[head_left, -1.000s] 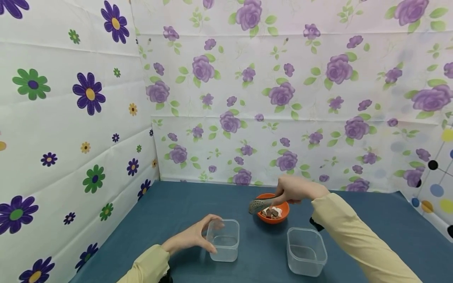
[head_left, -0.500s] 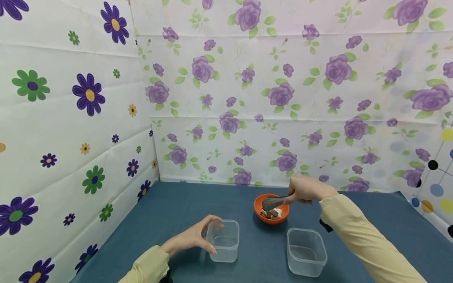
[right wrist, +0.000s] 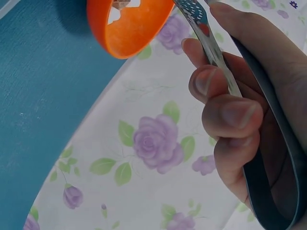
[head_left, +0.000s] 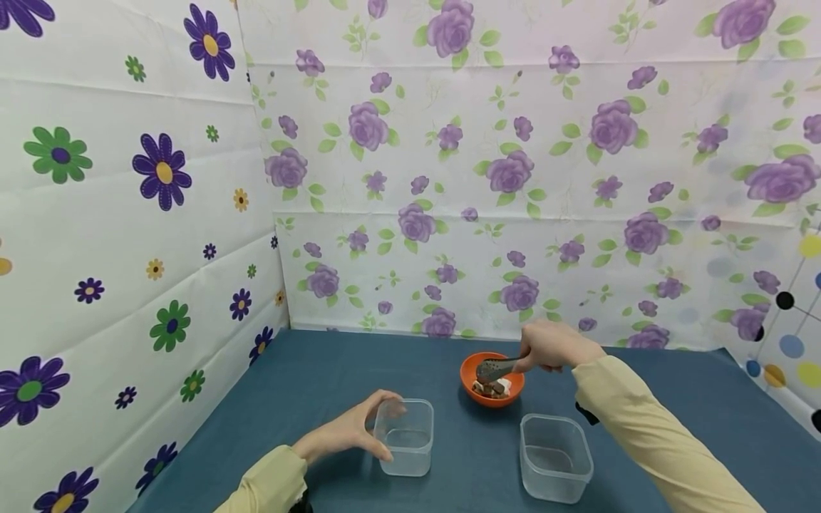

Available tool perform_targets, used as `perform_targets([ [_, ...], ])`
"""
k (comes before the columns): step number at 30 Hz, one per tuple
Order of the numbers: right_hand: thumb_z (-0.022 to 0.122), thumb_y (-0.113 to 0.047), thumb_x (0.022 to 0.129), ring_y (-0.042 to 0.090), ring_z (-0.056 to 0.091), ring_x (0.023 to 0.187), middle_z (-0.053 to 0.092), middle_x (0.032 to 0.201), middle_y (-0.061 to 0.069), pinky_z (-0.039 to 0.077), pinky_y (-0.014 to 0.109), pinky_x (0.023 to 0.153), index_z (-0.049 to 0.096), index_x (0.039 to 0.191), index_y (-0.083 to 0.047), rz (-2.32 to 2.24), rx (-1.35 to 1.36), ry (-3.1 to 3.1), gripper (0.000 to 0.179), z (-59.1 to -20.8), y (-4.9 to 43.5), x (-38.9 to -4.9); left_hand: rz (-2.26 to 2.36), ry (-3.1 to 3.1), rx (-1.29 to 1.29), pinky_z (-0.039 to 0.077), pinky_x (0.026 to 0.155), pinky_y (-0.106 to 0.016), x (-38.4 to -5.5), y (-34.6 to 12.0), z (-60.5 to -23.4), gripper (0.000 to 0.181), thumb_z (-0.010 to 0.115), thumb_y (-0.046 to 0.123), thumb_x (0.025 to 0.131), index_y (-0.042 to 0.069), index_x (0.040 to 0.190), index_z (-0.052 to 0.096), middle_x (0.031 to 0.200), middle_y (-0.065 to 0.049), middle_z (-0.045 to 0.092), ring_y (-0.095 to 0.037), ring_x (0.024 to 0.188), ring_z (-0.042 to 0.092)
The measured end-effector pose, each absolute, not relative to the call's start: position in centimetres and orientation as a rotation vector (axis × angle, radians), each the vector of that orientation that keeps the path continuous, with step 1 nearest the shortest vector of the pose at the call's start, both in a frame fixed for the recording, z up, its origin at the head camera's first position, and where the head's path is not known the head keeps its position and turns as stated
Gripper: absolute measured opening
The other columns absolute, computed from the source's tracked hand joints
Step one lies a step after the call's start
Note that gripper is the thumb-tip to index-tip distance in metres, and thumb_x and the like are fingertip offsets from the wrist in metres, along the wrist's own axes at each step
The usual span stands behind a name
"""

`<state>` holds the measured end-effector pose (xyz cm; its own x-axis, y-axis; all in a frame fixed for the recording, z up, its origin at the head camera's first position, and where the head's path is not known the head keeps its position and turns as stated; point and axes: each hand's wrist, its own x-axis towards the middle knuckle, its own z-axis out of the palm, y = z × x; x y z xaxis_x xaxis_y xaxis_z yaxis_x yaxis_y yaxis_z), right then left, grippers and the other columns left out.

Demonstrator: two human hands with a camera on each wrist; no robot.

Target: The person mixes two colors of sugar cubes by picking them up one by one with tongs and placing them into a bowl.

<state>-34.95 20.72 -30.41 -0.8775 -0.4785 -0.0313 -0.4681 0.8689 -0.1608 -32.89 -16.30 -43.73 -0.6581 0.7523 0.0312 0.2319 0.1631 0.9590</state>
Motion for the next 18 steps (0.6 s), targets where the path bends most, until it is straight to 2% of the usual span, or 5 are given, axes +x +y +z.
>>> perform_targets([
  [6,0.073,-0.031,0.076,0.009,0.033,0.033,0.036,0.036,-0.006,0.025,0.024,0.038,0.060,0.046,-0.018,-0.220,-0.743,2.971,0.035,-30.41,20.59,-34.91,1.508,1.982,0.936,0.038,0.086,-0.045,-32.88,-16.26,-43.68,0.076,0.072,0.024,0.079,0.003,0.136,0.027,0.134,-0.016,0.035,-0.030,0.127,0.025],
  [18,0.073,-0.033,0.076,0.009,0.034,0.032,0.035,0.036,-0.007,0.027,0.024,0.038,0.059,0.046,-0.018,-0.228,-0.722,2.988,0.036,-29.97,20.85,-34.44,1.516,1.984,0.913,0.038,0.086,-0.045,-32.77,-16.26,-43.59,0.074,0.071,0.021,0.080,0.003,0.136,0.027,0.133,-0.013,0.037,-0.031,0.127,0.024],
])
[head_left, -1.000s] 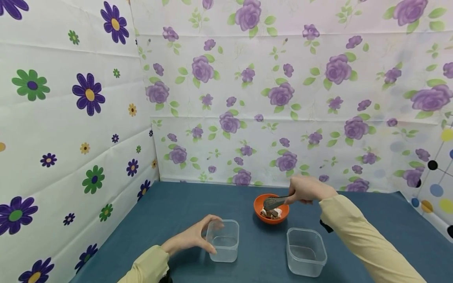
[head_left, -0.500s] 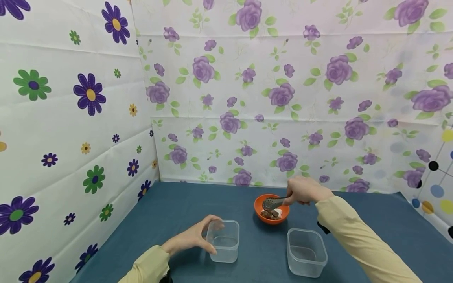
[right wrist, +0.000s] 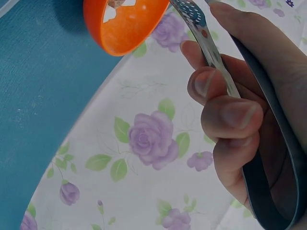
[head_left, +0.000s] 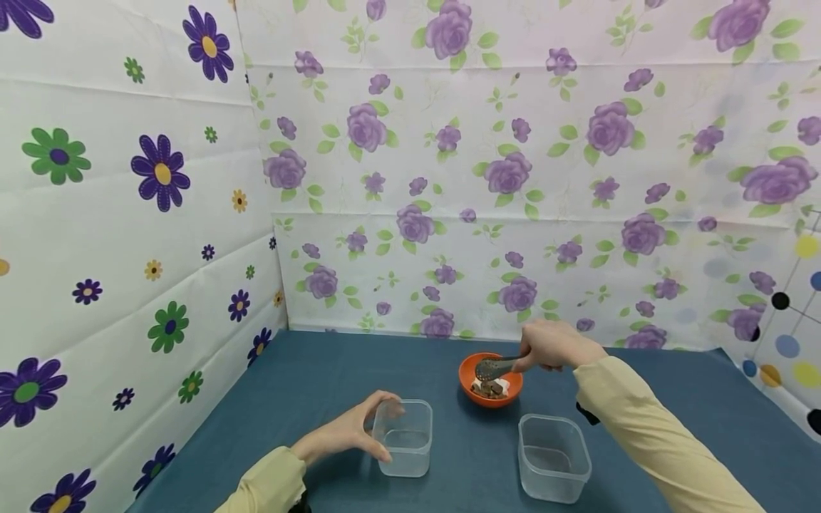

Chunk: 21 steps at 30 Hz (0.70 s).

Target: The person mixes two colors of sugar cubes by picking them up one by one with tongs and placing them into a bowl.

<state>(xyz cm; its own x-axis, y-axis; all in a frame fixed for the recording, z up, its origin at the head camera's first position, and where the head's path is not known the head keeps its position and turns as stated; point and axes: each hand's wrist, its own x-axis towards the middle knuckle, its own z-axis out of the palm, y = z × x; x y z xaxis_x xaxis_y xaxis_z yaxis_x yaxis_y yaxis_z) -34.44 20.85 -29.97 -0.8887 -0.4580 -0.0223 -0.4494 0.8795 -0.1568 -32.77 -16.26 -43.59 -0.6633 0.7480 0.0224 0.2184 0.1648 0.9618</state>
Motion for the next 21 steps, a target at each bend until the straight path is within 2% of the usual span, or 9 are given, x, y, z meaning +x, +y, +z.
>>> perform_targets([
  [9,0.071,-0.036,0.077,0.009,0.037,0.032,0.035,0.038,-0.009,0.026,0.024,0.037,0.054,0.047,-0.017,-0.285,-0.731,3.061,0.039,-30.0,22.5,-33.9,1.505,2.019,0.899,0.037,0.087,-0.045,-32.5,-16.1,-43.3,0.070,0.071,0.021,0.080,0.007,0.135,0.030,0.132,-0.012,0.037,-0.029,0.126,0.026],
  [14,0.070,-0.039,0.077,0.009,0.035,0.034,0.033,0.041,-0.007,0.026,0.024,0.038,0.054,0.049,-0.016,-0.333,-0.620,3.116,0.040,-30.7,24.2,-33.8,1.502,2.027,0.903,0.036,0.088,-0.045,-32.5,-16.1,-43.3,0.070,0.071,0.021,0.080,0.006,0.135,0.030,0.131,-0.011,0.038,-0.029,0.126,0.026],
  [21,0.068,-0.038,0.080,0.009,0.031,0.038,0.035,0.045,-0.004,0.024,0.024,0.039,0.056,0.053,-0.014,-0.347,-0.416,3.241,0.037,-32.1,26.4,-33.4,1.502,2.027,0.932,0.037,0.087,-0.045,-32.6,-16.2,-43.4,0.072,0.071,0.021,0.079,0.003,0.135,0.029,0.131,-0.014,0.038,-0.030,0.125,0.028],
])
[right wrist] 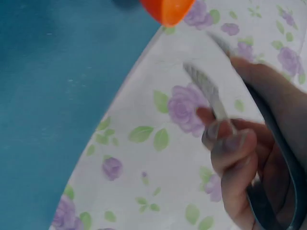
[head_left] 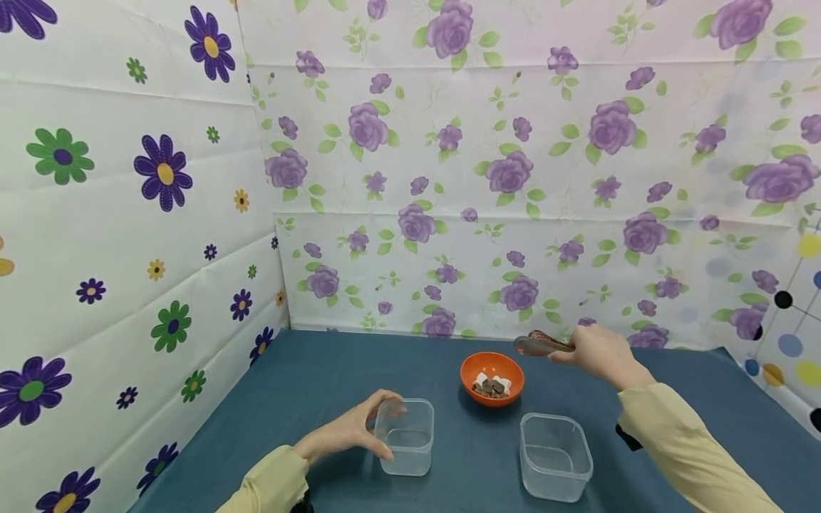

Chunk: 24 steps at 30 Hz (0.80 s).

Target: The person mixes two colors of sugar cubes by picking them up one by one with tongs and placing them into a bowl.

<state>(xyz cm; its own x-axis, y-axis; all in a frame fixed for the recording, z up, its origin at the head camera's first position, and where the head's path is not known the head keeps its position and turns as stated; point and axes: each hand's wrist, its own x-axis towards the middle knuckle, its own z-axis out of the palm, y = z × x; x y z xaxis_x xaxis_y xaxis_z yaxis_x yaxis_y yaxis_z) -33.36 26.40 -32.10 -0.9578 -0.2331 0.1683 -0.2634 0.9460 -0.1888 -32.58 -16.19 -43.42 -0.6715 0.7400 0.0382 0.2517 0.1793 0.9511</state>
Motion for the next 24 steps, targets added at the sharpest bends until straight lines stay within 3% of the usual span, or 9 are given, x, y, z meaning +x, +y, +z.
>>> perform_targets([
  [9,0.066,-0.042,0.079,0.009,0.024,0.038,0.027,0.045,-0.004,0.020,0.023,0.037,0.038,0.049,-0.014,0.369,0.058,-2.898,0.050,-33.7,29.3,-32.6,1.456,2.076,0.945,0.037,0.087,-0.045,-32.7,-16.1,-43.1,0.071,0.071,0.021,0.079,0.004,0.134,0.030,0.131,-0.012,0.039,-0.029,0.123,0.030],
  [14,0.066,-0.039,0.081,0.010,0.028,0.038,0.027,0.045,-0.004,0.022,0.024,0.037,0.039,0.050,-0.012,0.353,-0.034,-2.914,0.049,-34.7,30.4,-32.0,1.421,2.090,0.924,0.040,0.083,-0.042,-32.6,-16.0,-42.9,0.068,0.070,0.020,0.079,0.005,0.132,0.031,0.131,-0.014,0.038,-0.030,0.123,0.031],
  [21,0.065,-0.034,0.083,0.014,0.033,0.042,0.031,0.047,-0.002,0.026,0.028,0.040,0.041,0.051,-0.012,0.366,-0.094,-2.955,0.046,-36.2,31.6,-31.5,1.352,2.096,0.868,0.044,0.075,-0.039,-32.4,-15.8,-42.0,0.060,0.070,0.017,0.078,0.015,0.126,0.035,0.130,-0.015,0.039,-0.034,0.121,0.032],
  [24,0.065,-0.034,0.083,0.017,0.037,0.043,0.033,0.048,0.000,0.029,0.030,0.041,0.045,0.052,-0.011,0.367,-0.100,-2.959,0.044,-36.9,32.1,-31.4,1.313,2.105,0.868,0.045,0.072,-0.039,-32.4,-15.7,-41.6,0.060,0.070,0.018,0.077,0.016,0.126,0.036,0.130,-0.015,0.039,-0.035,0.115,0.038],
])
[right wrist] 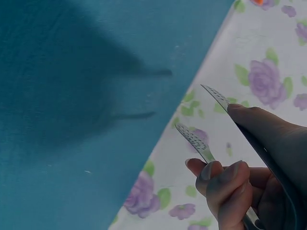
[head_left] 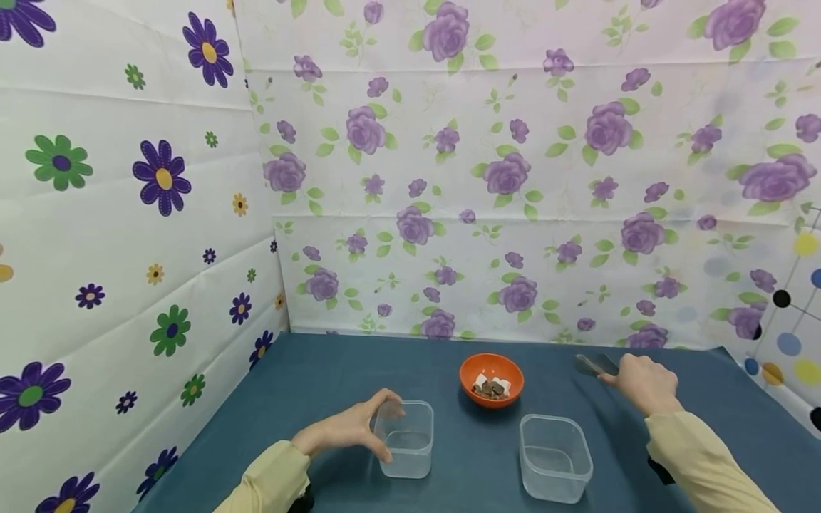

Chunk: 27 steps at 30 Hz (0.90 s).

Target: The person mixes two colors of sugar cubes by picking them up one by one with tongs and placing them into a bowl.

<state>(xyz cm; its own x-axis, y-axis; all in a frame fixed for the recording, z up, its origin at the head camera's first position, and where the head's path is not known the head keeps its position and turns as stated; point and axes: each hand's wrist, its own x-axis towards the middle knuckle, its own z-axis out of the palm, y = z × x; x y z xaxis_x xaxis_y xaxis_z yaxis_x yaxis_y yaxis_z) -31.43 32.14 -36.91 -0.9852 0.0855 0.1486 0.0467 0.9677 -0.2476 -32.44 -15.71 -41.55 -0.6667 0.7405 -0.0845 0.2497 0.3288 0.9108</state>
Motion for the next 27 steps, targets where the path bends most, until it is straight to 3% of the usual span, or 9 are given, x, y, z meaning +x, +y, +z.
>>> perform_targets([
  [8,0.065,-0.034,0.083,0.019,0.041,0.043,0.037,0.049,0.001,0.029,0.031,0.040,0.050,0.054,-0.009,0.353,-0.079,-2.962,0.041,-38.6,32.5,-31.7,1.257,2.128,0.867,0.046,0.069,-0.039,-32.5,-15.7,-41.2,0.062,0.070,0.017,0.076,0.019,0.127,0.034,0.129,-0.016,0.039,-0.032,0.087,0.056],
  [15,0.062,-0.032,0.086,0.021,0.044,0.044,0.040,0.049,0.004,0.031,0.032,0.041,0.050,0.053,-0.009,0.361,-0.124,-3.021,0.043,-39.7,32.2,-31.9,1.181,2.238,0.913,0.038,0.080,-0.046,-32.5,-15.9,-41.0,0.067,0.072,0.018,0.075,0.013,0.131,0.034,0.126,-0.015,0.028,-0.034,0.116,0.030],
  [20,0.059,-0.032,0.088,0.025,0.049,0.049,0.048,0.055,0.010,0.037,0.038,0.044,0.055,0.062,-0.002,0.366,-0.139,-3.073,0.040,-40.1,31.9,-32.3,1.189,2.236,0.914,0.038,0.079,-0.045,-32.3,-15.8,-40.9,0.069,0.072,0.018,0.075,0.010,0.132,0.034,0.125,-0.015,0.029,-0.036,0.118,0.027],
  [27,0.059,-0.031,0.088,0.035,0.055,0.059,0.055,0.068,0.021,0.043,0.047,0.051,0.060,0.079,0.009,0.395,-0.142,-3.115,0.041,-40.7,31.7,-32.6,1.204,2.236,0.888,0.043,0.069,-0.039,-32.3,-15.9,-40.7,0.067,0.074,0.020,0.073,0.017,0.129,0.037,0.123,-0.013,0.034,-0.036,0.113,0.032],
])
